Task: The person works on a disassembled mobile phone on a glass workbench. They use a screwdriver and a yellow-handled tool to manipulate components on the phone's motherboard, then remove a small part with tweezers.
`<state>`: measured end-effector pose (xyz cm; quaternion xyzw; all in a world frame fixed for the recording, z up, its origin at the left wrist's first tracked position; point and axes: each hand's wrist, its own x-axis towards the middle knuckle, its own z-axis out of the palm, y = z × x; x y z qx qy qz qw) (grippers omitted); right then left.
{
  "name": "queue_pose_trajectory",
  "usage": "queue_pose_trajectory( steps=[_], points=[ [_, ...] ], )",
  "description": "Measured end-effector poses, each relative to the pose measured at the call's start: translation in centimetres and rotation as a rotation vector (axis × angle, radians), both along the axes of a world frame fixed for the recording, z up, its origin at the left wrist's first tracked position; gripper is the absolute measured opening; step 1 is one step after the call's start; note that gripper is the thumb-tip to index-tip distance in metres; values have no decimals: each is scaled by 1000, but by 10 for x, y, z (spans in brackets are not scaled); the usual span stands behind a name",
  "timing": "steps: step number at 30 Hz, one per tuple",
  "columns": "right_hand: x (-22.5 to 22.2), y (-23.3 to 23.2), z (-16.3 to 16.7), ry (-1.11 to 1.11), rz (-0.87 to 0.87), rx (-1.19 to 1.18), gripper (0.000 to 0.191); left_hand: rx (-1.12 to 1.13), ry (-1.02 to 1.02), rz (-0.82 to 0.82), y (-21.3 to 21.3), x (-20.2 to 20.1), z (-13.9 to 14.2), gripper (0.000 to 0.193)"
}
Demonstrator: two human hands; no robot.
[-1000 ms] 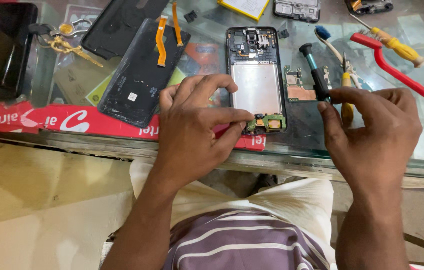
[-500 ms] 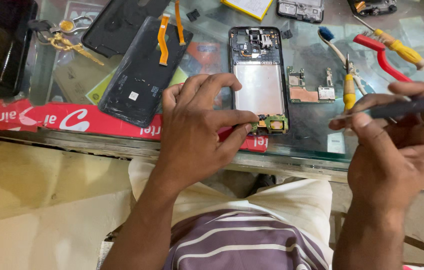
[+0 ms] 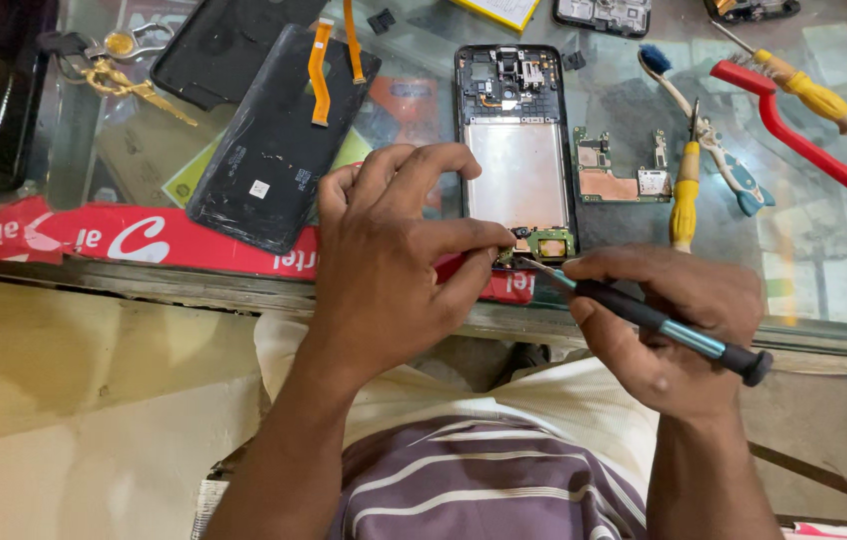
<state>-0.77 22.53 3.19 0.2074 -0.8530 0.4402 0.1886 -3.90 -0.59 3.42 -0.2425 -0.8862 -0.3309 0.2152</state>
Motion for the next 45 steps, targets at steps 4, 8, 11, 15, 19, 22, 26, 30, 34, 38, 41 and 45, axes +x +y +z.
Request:
queue_pose_trajectory(
  steps=[4,8,11,15,19,22,26,30,34,38,41,45],
  points=[
    [3,-4,-8,-46,-11,-44,19,0,-31,5,-1,0,-1,11],
    [1,-3,-10,21,-20,41,20,7,-45,-1,-2,0,-1,9],
    [1,-5,-10,2,21,6,19,3,-44,-2,-2,0,-1,9],
    [1,-8,-9,-17,11,26,17,12,-26,-6,-3,0,-2,8],
    [1,-9,-8,-9,15,15,18,9,-21,-6,-3,0,-2,9],
    [2,-8,-8,-12,-1,8,19,8,-34,-6,-4,0,-1,9],
    [2,-7,-9,-14,-17,28,20,4,-41,-6,-4,0,-1,9],
    [2,-7,-11,-5,4,17,18,10,-36,-6,-3,0,-2,10],
    [-1,-6,-12,11,34,2,17,12,-38,-8,-3,0,-3,10],
    [0,-5,-11,-13,6,24,17,17,-38,-8,-3,0,-3,10],
    [1,-6,-11,8,5,14,17,7,-33,-7,-2,0,-2,10],
    [2,-6,-9,1,-12,26,18,9,-37,-6,-2,1,-2,10]
  ],
)
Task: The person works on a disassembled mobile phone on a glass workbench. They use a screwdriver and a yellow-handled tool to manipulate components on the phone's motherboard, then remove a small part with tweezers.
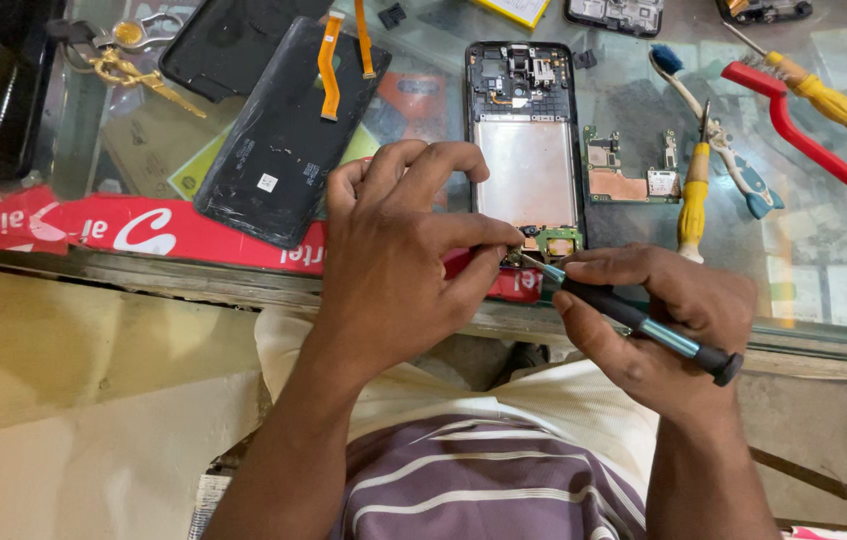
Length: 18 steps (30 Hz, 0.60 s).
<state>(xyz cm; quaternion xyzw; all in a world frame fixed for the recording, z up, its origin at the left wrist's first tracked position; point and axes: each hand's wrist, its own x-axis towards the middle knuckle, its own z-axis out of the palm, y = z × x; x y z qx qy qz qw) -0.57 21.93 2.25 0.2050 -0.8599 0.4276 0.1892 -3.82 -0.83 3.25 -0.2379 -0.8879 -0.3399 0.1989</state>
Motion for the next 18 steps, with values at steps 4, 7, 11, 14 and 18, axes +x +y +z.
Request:
queue_pose_trajectory(
  steps=[4,7,11,14,18],
  points=[
    [-1,0,0,3,27,-16,17,1,2,0,0,0,0,10],
    [-1,-1,1,-16,26,-28,16,3,-1,-3,1,0,0,10],
    [1,-2,1,-18,-15,-8,17,1,-6,-5,0,0,1,10],
    [0,-1,1,28,25,-3,17,3,-8,-3,-1,0,1,11],
    [-1,0,0,11,14,19,17,6,-4,-2,0,0,1,10]
  ],
)
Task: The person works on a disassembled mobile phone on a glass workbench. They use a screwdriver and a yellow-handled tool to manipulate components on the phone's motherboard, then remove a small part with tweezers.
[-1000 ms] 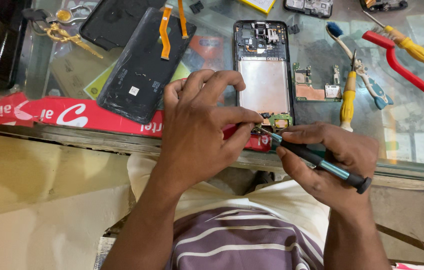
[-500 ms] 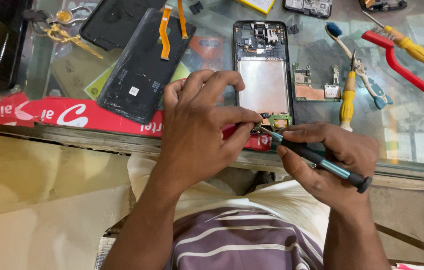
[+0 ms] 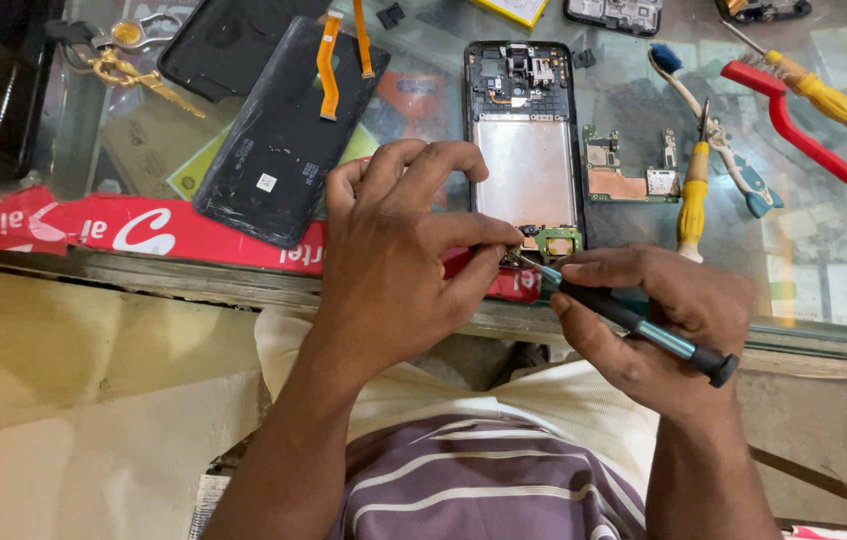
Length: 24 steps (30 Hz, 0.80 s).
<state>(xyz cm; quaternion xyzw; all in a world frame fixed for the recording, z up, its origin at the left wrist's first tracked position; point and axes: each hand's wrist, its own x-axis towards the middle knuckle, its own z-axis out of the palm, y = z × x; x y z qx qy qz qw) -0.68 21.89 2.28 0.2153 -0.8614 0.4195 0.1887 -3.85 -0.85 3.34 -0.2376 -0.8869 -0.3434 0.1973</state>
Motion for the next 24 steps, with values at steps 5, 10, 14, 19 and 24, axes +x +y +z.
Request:
queue_pose_trajectory(
  steps=[5,10,14,19,24],
  points=[
    [1,0,0,-15,-5,-32,18,-3,-8,0,0,0,-1,10],
    [-1,1,0,13,20,-6,19,1,8,1,0,-1,-1,10],
    [0,2,-1,18,36,-6,18,-2,-7,-1,0,0,-1,10],
    [2,2,-1,-1,-21,-19,19,-4,-1,-3,0,0,0,11],
    [2,0,-2,-3,-34,-52,17,-10,8,-16,-1,0,-1,12]
  ],
)
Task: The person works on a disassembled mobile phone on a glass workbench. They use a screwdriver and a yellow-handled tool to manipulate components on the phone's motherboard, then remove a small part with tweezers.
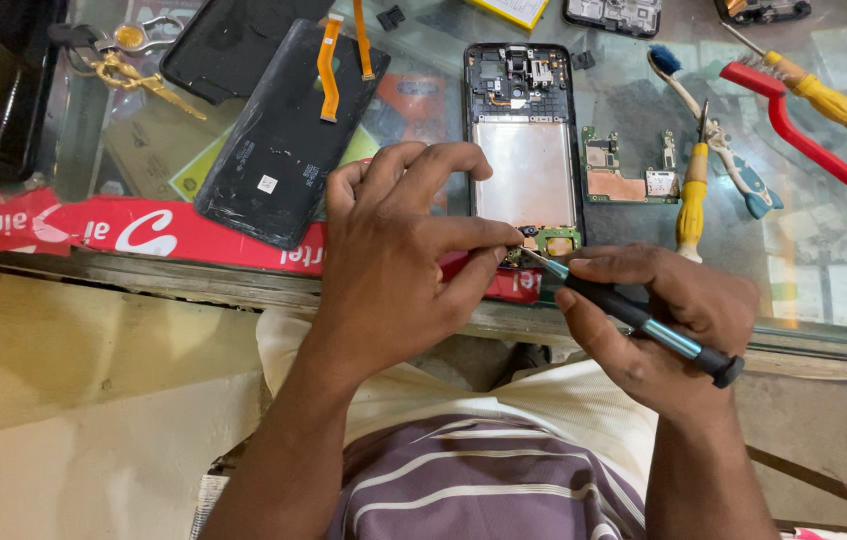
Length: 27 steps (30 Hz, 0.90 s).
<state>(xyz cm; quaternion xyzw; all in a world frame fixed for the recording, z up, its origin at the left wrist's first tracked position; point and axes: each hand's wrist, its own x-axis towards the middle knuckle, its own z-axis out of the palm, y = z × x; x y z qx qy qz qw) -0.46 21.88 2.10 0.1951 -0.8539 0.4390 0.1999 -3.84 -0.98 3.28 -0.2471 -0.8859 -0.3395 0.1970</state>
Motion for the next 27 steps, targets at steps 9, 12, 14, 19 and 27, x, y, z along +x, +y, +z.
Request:
queue_pose_trajectory(
  steps=[9,12,14,19,27],
  points=[
    [0,0,2,27,17,15,18,35,-20,0,1,0,7,12],
    [2,0,1,19,0,16,19,39,-14,12,1,0,4,9],
    [2,0,-1,27,2,10,20,48,-25,21,-1,0,0,10],
    [2,2,-7,4,-34,-28,23,221,20,26,-5,2,-3,12],
    [3,13,-17,-96,-86,-143,21,224,68,392,-90,-6,31,16]
  ],
)
